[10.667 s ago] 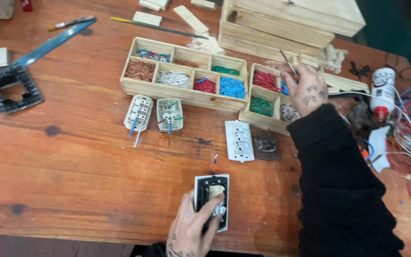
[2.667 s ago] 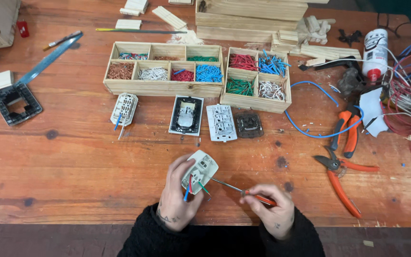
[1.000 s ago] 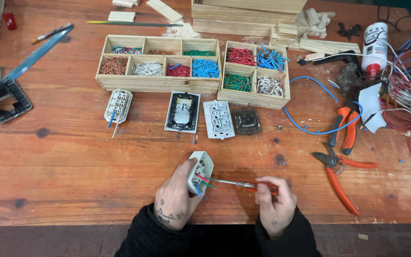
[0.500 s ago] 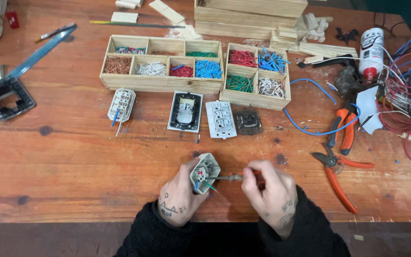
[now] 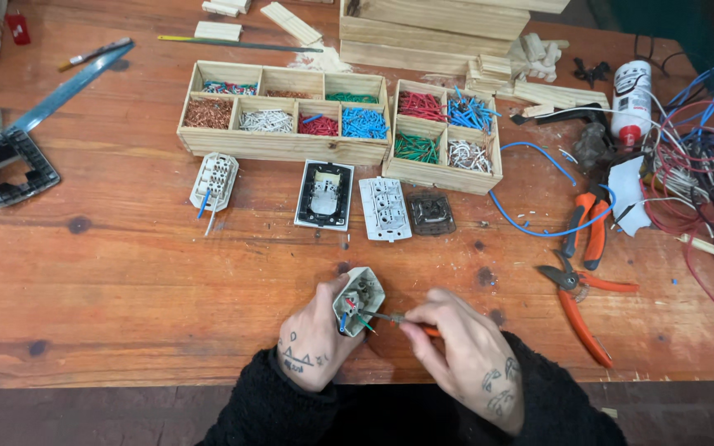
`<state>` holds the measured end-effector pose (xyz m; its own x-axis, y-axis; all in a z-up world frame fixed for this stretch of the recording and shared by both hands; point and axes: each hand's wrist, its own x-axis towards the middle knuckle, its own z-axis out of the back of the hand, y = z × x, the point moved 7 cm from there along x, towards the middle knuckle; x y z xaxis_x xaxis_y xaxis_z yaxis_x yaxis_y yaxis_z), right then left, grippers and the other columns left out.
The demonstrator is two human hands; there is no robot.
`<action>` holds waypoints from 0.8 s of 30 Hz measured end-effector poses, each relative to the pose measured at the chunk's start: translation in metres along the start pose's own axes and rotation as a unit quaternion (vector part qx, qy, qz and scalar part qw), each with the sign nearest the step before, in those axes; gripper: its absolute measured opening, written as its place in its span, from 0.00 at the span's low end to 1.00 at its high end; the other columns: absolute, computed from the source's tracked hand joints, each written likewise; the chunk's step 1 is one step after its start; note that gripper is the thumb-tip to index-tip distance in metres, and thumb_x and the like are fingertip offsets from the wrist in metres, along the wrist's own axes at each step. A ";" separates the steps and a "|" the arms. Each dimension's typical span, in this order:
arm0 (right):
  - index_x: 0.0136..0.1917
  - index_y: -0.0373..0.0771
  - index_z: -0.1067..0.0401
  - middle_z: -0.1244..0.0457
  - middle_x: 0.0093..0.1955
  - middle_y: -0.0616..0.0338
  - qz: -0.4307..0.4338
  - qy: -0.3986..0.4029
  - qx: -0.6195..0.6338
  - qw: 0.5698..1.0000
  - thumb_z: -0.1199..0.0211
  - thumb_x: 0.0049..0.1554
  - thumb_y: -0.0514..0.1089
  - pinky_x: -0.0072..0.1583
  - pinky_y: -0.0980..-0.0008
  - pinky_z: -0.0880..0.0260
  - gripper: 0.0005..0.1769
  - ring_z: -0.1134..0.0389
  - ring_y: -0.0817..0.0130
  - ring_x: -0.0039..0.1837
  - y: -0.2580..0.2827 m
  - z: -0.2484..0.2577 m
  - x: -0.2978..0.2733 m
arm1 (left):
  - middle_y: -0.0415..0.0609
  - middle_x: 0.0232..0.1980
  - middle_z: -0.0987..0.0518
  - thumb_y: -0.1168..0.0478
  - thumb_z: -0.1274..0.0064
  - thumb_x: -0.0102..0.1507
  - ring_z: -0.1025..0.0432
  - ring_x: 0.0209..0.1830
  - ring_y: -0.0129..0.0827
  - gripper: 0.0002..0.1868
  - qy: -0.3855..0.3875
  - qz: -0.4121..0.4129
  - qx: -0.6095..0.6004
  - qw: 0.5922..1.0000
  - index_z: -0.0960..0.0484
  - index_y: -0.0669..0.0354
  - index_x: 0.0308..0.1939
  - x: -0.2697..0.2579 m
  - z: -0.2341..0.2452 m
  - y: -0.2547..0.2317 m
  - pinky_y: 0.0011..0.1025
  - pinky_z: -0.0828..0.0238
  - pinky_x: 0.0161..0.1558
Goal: The person uses a screwdriver to tighten screws on several electrical components, including a black switch and two white socket modules, placed on a wooden workbench. They handle each component one at a time, adjusting wires and securing terminals before setting the items aside.
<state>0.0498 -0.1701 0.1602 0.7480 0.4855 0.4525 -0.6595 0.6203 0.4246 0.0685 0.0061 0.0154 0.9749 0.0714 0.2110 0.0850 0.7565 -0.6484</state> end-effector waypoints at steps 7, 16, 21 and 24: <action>0.49 0.45 0.27 0.34 0.43 0.64 -0.010 0.039 -0.035 0.999 0.34 0.57 0.60 0.45 0.67 0.32 0.18 0.29 0.66 0.45 0.000 0.005 0.009 | 0.42 0.50 0.13 0.41 0.32 0.51 0.18 0.37 0.46 0.39 -0.001 -0.005 -0.004 1.000 0.29 0.43 0.62 0.000 0.004 -0.003 0.44 0.23 0.32; 0.54 0.34 0.35 0.38 0.57 0.51 0.029 0.016 0.122 0.992 0.47 0.62 0.33 0.59 0.70 0.32 0.06 0.32 0.62 0.58 0.014 0.003 0.011 | 0.43 0.40 0.13 0.35 0.34 0.52 0.18 0.32 0.48 0.37 -0.005 0.023 0.023 0.999 0.27 0.41 0.60 0.001 0.006 -0.006 0.47 0.25 0.29; 0.47 0.34 0.31 0.33 0.48 0.52 0.007 -0.011 0.165 0.986 0.47 0.62 0.37 0.55 0.69 0.30 0.06 0.29 0.61 0.50 0.013 0.009 0.024 | 0.42 0.40 0.12 0.37 0.32 0.51 0.18 0.33 0.47 0.36 0.001 0.039 0.025 0.999 0.28 0.41 0.58 0.001 0.005 -0.006 0.46 0.24 0.29; 0.52 0.36 0.30 0.29 0.48 0.56 -0.055 -0.010 0.176 0.983 0.49 0.65 0.42 0.54 0.72 0.26 0.10 0.25 0.67 0.49 -0.003 0.002 0.017 | 0.42 0.42 0.12 0.39 0.32 0.50 0.18 0.34 0.49 0.36 0.006 0.045 0.020 0.999 0.28 0.40 0.59 0.000 0.005 -0.003 0.48 0.24 0.30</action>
<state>0.0647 -0.1648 0.1680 0.8170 0.4134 0.4020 -0.5619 0.4147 0.7157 0.0672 0.0072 0.0215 0.9807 0.1329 0.1431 -0.0121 0.7728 -0.6345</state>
